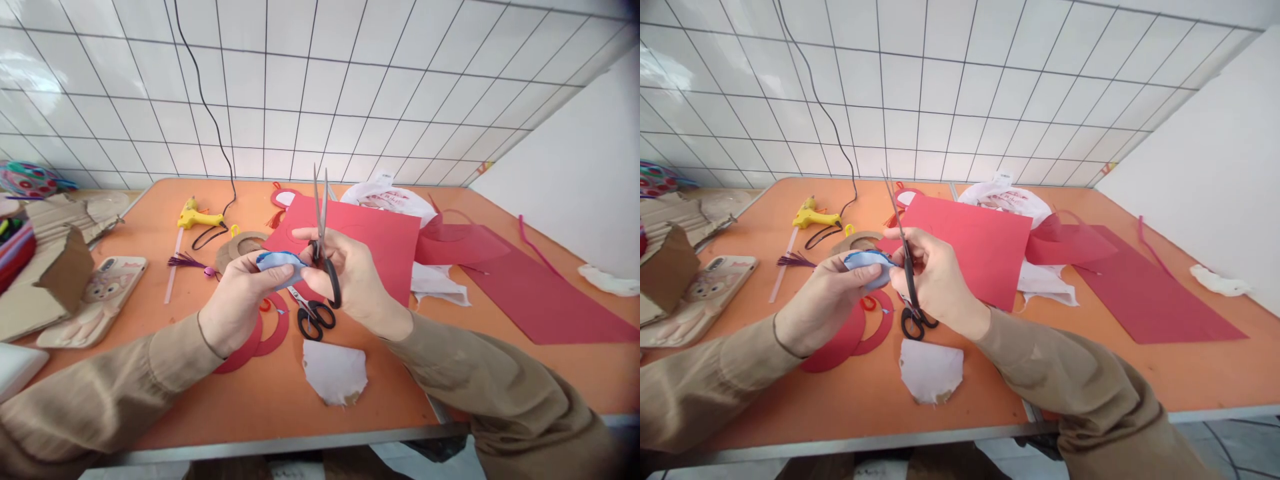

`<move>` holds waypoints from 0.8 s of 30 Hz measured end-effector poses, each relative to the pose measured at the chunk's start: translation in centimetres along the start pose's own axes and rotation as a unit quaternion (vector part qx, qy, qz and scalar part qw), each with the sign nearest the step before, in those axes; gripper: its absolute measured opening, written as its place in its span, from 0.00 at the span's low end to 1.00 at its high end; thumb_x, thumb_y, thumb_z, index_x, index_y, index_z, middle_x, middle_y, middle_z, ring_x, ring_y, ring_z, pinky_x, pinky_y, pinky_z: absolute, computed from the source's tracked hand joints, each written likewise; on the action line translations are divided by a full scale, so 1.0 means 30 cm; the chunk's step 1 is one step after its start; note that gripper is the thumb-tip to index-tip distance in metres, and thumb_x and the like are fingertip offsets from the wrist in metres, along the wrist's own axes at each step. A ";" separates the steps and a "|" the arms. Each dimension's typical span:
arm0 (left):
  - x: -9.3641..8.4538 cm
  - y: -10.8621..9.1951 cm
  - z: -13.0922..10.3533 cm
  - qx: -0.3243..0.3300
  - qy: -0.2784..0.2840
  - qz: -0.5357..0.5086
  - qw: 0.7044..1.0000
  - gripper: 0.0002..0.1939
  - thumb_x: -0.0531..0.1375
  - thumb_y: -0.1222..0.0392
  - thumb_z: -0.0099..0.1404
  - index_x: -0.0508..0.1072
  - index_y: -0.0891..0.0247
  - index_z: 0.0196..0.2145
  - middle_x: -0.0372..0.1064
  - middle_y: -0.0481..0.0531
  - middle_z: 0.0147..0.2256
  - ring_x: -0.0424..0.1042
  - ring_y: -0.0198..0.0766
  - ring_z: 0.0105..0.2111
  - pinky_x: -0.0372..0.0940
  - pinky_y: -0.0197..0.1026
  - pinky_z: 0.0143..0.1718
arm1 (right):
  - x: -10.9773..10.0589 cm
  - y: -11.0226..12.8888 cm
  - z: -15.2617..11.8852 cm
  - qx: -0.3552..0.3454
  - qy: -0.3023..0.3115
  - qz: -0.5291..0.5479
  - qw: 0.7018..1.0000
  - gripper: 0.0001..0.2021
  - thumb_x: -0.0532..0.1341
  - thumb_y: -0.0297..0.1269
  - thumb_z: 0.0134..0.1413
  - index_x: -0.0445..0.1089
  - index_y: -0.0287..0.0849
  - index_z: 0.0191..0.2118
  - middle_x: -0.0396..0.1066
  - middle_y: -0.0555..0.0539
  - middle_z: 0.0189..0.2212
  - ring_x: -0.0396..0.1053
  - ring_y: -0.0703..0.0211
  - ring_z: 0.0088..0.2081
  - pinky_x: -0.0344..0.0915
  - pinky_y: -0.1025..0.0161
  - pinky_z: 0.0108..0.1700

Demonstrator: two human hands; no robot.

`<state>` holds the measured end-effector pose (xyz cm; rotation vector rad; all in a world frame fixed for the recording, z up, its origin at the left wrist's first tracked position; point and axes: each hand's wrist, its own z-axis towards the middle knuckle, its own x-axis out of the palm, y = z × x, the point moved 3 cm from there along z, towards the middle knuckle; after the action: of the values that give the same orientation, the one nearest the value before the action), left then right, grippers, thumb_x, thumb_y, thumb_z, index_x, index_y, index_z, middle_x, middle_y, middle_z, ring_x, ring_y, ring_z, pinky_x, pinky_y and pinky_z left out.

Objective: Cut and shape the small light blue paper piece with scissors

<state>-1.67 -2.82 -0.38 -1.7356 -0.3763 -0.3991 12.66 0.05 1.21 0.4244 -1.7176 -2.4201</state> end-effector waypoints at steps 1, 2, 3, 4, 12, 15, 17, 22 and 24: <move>0.000 0.001 0.001 -0.005 0.002 -0.005 1.000 0.06 0.72 0.66 0.47 0.79 0.65 0.24 0.77 0.50 0.28 0.73 0.35 0.32 0.67 0.37 0.40 | 0.000 0.000 -0.001 0.002 0.002 -0.002 1.000 0.18 0.61 0.26 0.41 0.70 0.43 0.43 0.66 0.55 0.24 0.65 0.66 0.24 0.66 0.65 0.25; 0.001 0.002 0.002 -0.008 0.004 -0.009 1.000 0.06 0.72 0.65 0.47 0.79 0.65 0.24 0.77 0.50 0.28 0.73 0.35 0.32 0.68 0.37 0.39 | 0.001 0.000 -0.002 0.004 0.004 -0.002 1.000 0.18 0.61 0.26 0.41 0.70 0.44 0.43 0.66 0.55 0.24 0.64 0.66 0.24 0.66 0.65 0.25; 0.001 0.002 0.003 -0.009 0.007 -0.011 1.000 0.06 0.72 0.65 0.47 0.79 0.65 0.24 0.77 0.50 0.28 0.73 0.35 0.32 0.68 0.37 0.39 | 0.000 0.001 -0.001 0.007 0.007 0.000 1.000 0.18 0.61 0.27 0.41 0.70 0.44 0.43 0.65 0.55 0.24 0.64 0.66 0.24 0.65 0.65 0.25; 0.002 0.000 0.004 -0.008 0.010 -0.012 1.000 0.07 0.72 0.65 0.47 0.79 0.65 0.24 0.77 0.51 0.28 0.73 0.35 0.32 0.68 0.37 0.39 | -0.001 0.002 0.000 0.009 0.010 0.003 1.000 0.18 0.61 0.27 0.41 0.70 0.44 0.43 0.66 0.55 0.24 0.64 0.66 0.24 0.65 0.65 0.25; 0.009 -0.019 0.014 -0.003 0.053 -0.012 0.999 0.07 0.73 0.63 0.48 0.80 0.65 0.25 0.76 0.50 0.26 0.75 0.37 0.30 0.70 0.41 0.40 | -0.066 0.068 0.028 0.045 -0.024 -0.053 0.997 0.13 0.63 0.33 0.45 0.71 0.45 0.41 0.69 0.50 0.26 0.69 0.55 0.30 0.68 0.54 0.36; 0.006 -0.020 0.016 0.008 0.051 -0.009 0.999 0.07 0.73 0.63 0.47 0.80 0.65 0.25 0.76 0.49 0.26 0.75 0.36 0.30 0.70 0.40 0.40 | -0.089 0.089 0.027 0.051 0.007 -0.045 0.998 0.13 0.66 0.35 0.46 0.72 0.47 0.41 0.69 0.48 0.27 0.69 0.54 0.31 0.68 0.55 0.34; 0.000 -0.022 0.018 0.028 0.040 -0.003 0.999 0.07 0.73 0.63 0.47 0.79 0.65 0.24 0.76 0.49 0.27 0.75 0.35 0.30 0.70 0.38 0.39 | -0.092 0.095 0.024 0.049 0.077 -0.033 0.995 0.15 0.68 0.38 0.48 0.72 0.46 0.43 0.70 0.48 0.28 0.69 0.54 0.31 0.68 0.55 0.34; -0.010 -0.041 0.021 0.078 0.029 0.028 0.996 0.06 0.72 0.63 0.50 0.79 0.65 0.25 0.77 0.51 0.27 0.75 0.36 0.30 0.69 0.38 0.38 | -0.122 0.120 0.026 -0.016 0.187 -0.144 0.972 0.20 0.67 0.43 0.51 0.72 0.42 0.49 0.70 0.46 0.31 0.68 0.55 0.33 0.67 0.55 0.40; -0.009 -0.053 0.021 0.086 0.039 0.036 0.995 0.06 0.72 0.63 0.50 0.79 0.66 0.25 0.77 0.52 0.27 0.75 0.37 0.29 0.70 0.39 0.38 | -0.143 0.127 0.032 -0.039 0.216 -0.183 0.958 0.20 0.66 0.44 0.53 0.72 0.43 0.50 0.69 0.47 0.32 0.67 0.55 0.34 0.66 0.57 0.40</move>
<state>-2.60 -1.91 0.77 -1.5564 -0.2813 -0.3704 16.28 0.82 5.70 1.2531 -1.4459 -2.3636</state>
